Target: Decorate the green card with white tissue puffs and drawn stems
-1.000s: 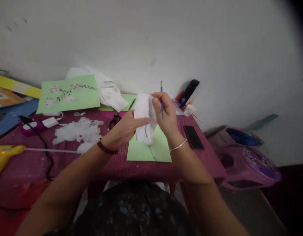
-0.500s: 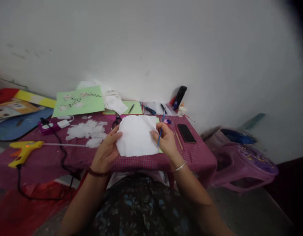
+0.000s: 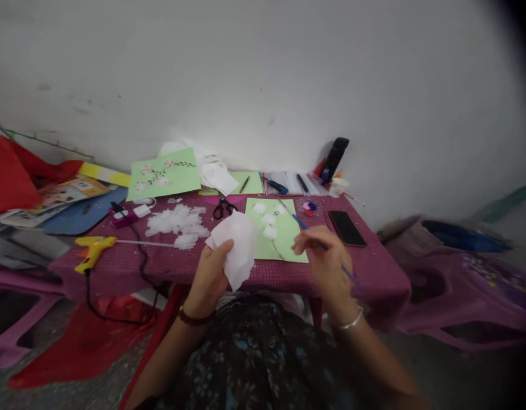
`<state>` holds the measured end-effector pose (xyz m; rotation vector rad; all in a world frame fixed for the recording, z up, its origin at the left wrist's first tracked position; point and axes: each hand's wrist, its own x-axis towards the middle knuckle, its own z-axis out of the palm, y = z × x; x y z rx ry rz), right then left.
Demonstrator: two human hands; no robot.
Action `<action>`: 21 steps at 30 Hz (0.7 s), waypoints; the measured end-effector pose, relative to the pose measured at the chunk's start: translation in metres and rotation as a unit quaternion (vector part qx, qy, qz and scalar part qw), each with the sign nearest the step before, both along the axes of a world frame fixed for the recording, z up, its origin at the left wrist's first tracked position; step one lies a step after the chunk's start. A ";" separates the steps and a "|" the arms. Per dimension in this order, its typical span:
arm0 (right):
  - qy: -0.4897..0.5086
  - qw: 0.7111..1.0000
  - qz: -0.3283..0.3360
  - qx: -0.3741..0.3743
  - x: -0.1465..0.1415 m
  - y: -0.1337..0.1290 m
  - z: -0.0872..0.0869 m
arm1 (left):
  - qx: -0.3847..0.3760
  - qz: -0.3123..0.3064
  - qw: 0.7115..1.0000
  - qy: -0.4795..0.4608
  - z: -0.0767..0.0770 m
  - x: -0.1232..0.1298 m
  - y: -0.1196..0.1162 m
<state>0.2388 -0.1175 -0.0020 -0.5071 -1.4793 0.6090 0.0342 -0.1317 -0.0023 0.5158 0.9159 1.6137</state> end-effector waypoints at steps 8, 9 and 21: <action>-0.090 0.993 0.080 0.002 -0.027 -0.017 -0.009 | 0.024 0.002 0.999 -0.035 0.007 0.007 -0.004; -0.073 0.995 0.069 0.000 -0.027 -0.016 -0.011 | 0.022 0.004 0.999 -0.036 0.005 0.006 -0.004; 0.073 0.996 0.037 -0.023 -0.034 -0.007 -0.018 | 0.058 -0.023 0.995 -0.076 -0.006 -0.004 0.006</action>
